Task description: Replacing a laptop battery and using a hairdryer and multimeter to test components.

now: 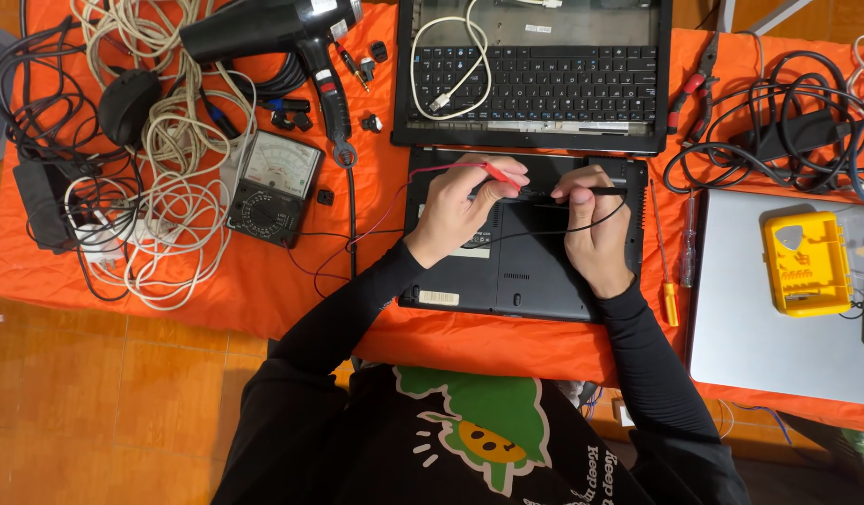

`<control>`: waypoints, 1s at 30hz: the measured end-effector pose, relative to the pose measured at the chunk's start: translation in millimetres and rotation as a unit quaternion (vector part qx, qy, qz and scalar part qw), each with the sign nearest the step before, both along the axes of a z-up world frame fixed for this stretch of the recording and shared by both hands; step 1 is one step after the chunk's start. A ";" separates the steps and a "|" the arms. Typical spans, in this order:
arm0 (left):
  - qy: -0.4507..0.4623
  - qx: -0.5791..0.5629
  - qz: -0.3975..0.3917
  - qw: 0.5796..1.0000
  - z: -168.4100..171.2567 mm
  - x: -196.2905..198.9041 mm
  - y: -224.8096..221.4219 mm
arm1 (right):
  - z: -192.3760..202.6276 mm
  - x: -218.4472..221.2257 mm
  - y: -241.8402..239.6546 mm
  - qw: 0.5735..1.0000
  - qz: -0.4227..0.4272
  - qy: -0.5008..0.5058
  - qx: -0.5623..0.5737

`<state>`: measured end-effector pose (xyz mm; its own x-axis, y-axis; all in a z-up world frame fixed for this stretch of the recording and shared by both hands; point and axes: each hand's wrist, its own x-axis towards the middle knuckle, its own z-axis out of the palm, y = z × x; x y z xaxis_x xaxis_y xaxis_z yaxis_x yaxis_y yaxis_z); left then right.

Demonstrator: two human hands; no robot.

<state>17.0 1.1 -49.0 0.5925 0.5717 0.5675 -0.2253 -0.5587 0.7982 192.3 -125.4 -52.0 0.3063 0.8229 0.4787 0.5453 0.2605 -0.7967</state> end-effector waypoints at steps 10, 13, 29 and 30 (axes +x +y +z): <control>0.081 0.085 0.004 0.993 41.0 7.0 10.2 | 6.5 -1.6 2.2 1.000 -0.009 -0.004 -0.010; 0.093 0.053 -0.023 0.994 32.7 9.5 10.7 | 1.4 0.0 2.5 1.000 0.001 0.005 0.001; 0.051 0.024 -0.012 0.998 21.8 -3.8 13.9 | -2.0 1.8 3.5 1.000 0.007 0.010 0.008; 0.056 0.021 -0.012 0.998 22.3 -3.8 14.4 | -1.6 2.0 3.7 1.000 0.007 0.012 0.002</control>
